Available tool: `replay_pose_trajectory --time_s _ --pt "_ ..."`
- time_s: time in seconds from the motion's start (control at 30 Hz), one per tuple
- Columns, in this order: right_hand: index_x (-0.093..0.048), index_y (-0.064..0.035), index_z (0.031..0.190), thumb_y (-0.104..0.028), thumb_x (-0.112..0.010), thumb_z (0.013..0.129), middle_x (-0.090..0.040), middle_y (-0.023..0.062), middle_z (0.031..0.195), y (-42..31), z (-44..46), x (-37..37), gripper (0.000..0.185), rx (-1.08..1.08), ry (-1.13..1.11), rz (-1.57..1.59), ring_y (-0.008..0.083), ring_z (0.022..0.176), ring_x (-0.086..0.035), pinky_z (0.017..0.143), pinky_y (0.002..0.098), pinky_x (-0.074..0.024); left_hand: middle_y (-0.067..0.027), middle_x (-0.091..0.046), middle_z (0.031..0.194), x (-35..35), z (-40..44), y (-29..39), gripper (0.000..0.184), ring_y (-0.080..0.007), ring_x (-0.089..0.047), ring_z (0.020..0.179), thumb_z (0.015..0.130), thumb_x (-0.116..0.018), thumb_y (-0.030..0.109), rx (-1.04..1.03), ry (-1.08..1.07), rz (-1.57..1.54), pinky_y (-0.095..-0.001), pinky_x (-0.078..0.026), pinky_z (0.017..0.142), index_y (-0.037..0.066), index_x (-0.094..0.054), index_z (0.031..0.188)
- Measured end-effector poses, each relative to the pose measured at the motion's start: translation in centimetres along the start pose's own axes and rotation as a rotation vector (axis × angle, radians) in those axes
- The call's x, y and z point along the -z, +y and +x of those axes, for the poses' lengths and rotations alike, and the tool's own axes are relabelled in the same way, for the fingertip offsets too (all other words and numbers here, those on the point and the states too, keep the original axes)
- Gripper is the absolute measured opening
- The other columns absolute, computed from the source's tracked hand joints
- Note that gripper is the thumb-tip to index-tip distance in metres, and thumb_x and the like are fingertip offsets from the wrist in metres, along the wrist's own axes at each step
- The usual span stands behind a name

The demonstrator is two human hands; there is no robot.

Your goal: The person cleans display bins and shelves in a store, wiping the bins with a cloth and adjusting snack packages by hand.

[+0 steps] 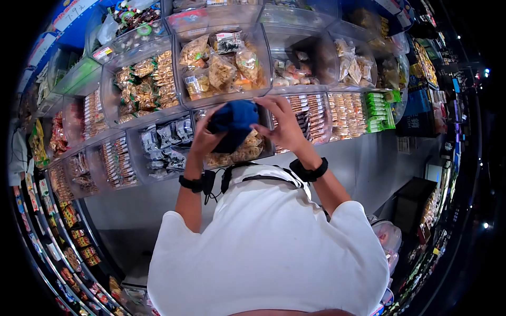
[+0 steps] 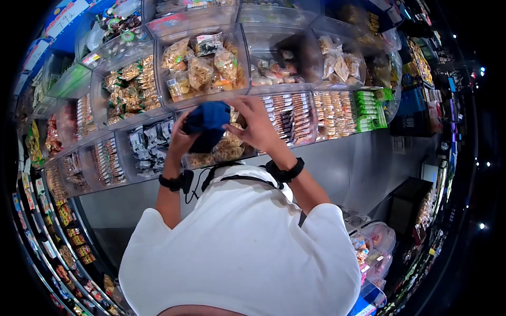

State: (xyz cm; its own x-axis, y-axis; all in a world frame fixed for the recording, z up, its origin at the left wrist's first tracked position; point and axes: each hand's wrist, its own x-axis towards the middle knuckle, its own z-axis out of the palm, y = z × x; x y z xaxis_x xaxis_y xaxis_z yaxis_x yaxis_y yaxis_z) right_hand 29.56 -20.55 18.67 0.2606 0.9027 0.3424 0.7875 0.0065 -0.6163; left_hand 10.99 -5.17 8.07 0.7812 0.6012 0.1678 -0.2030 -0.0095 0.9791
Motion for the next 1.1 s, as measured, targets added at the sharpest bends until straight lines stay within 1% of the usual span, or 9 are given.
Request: replay_pose_trajectory --time_s 0.1,0.2,0.3,0.47,0.63,0.77,0.9,0.97,1.1 --pt "-0.062 -0.0077 0.119 -0.008 -0.073 0.082 -0.059 0.0163 0.114 1.7 1.1 0.6 0.039 -0.047 0.067 0.045 0.0359 0.108 -0.056 0.093 0.0411 -0.0457 -0.0101 -0.066 0.118 4.7 0.8 2.0 0.044 -0.0163 -0.061 0.109 0.083 -0.065 -0.004 -0.029 0.363 0.251 -0.0289 -0.046 0.095 -0.001 -0.060 0.126" --pt "-0.064 -0.0051 0.113 -0.002 -0.068 0.084 -0.063 0.0142 0.104 3.3 1.4 1.3 0.030 -0.115 0.076 0.085 0.0322 0.096 -0.061 0.088 0.0390 -0.0481 -0.0060 -0.066 0.102 8.9 1.3 2.8 0.028 -0.0131 -0.060 0.092 0.087 -0.063 0.003 -0.144 0.720 0.151 -0.0262 -0.048 0.082 -0.001 -0.060 0.115" --pt "-0.065 -0.0043 0.111 0.000 -0.067 0.084 -0.064 0.0122 0.096 4.1 1.0 1.5 0.028 -0.145 0.110 0.082 0.0270 0.090 -0.063 0.083 0.0360 -0.0488 -0.0072 -0.065 0.099 12.8 2.1 3.0 0.025 -0.0123 -0.057 0.088 0.089 -0.064 0.011 0.088 0.637 0.355 -0.0267 -0.046 0.077 -0.001 -0.058 0.111" --pt "-0.066 -0.0027 0.106 -0.002 -0.067 0.084 -0.065 0.0132 0.093 6.3 -0.6 0.7 0.022 -0.223 0.182 0.103 0.0268 0.086 -0.063 0.079 0.0342 -0.0492 -0.0243 -0.056 0.109 12.0 3.6 -2.2 0.042 -0.0422 -0.055 0.105 0.084 -0.065 0.012 -0.086 0.445 0.798 -0.0443 -0.044 0.092 -0.001 -0.048 0.120" --pt "-0.059 -0.0036 0.122 -0.015 -0.067 0.084 -0.058 0.0207 0.116 9.4 -0.8 -2.0 0.040 -0.224 0.144 -0.052 0.0379 0.112 -0.055 0.096 0.0437 -0.0453 -0.0299 -0.053 0.115 9.8 2.4 -1.6 0.047 -0.0513 -0.051 0.108 0.080 -0.066 0.006 0.010 0.443 0.818 -0.0492 -0.044 0.092 0.000 -0.044 0.121" --pt "-0.052 -0.0035 0.137 -0.023 -0.063 0.087 -0.057 0.0241 0.122 13.1 -0.2 -4.6 0.055 -0.390 0.246 0.046 0.0408 0.116 -0.053 0.101 0.0430 -0.0432 -0.0278 -0.062 0.108 8.2 1.9 1.3 0.042 -0.0507 -0.060 0.098 0.079 -0.063 -0.002 0.075 0.382 0.922 -0.0515 -0.049 0.079 0.002 -0.049 0.118" --pt "-0.056 0.0008 0.129 -0.031 -0.062 0.089 -0.063 0.0281 0.113 15.0 2.8 -5.7 0.052 -0.393 0.301 -0.220 0.0421 0.110 -0.059 0.096 0.0461 -0.0462 -0.0270 -0.059 0.112 6.5 1.0 0.7 0.049 -0.0493 -0.056 0.106 0.074 -0.060 -0.009 0.059 0.404 0.917 -0.0499 -0.047 0.087 0.005 -0.050 0.120" --pt "-0.056 0.0022 0.124 -0.034 -0.057 0.091 -0.069 0.0270 0.093 14.7 4.1 -5.4 0.049 -0.607 -0.053 -0.196 0.0437 0.092 -0.066 0.088 0.0514 -0.0483 -0.0268 -0.059 0.110 6.5 1.5 0.8 0.049 -0.0497 -0.056 0.104 0.074 -0.060 -0.010 0.051 0.427 0.941 -0.0505 -0.047 0.086 0.005 -0.050 0.119" --pt "-0.048 0.0008 0.132 -0.019 -0.048 0.090 -0.069 0.0240 0.082 16.2 3.6 -7.4 0.047 -0.543 -0.049 -0.458 0.0418 0.080 -0.068 0.081 0.0541 -0.0488 -0.0266 -0.058 0.102 6.8 3.4 0.7 0.049 -0.0497 -0.055 0.096 0.069 -0.058 -0.010 -0.045 0.465 0.960 -0.0524 -0.045 0.081 0.005 -0.052 0.115"
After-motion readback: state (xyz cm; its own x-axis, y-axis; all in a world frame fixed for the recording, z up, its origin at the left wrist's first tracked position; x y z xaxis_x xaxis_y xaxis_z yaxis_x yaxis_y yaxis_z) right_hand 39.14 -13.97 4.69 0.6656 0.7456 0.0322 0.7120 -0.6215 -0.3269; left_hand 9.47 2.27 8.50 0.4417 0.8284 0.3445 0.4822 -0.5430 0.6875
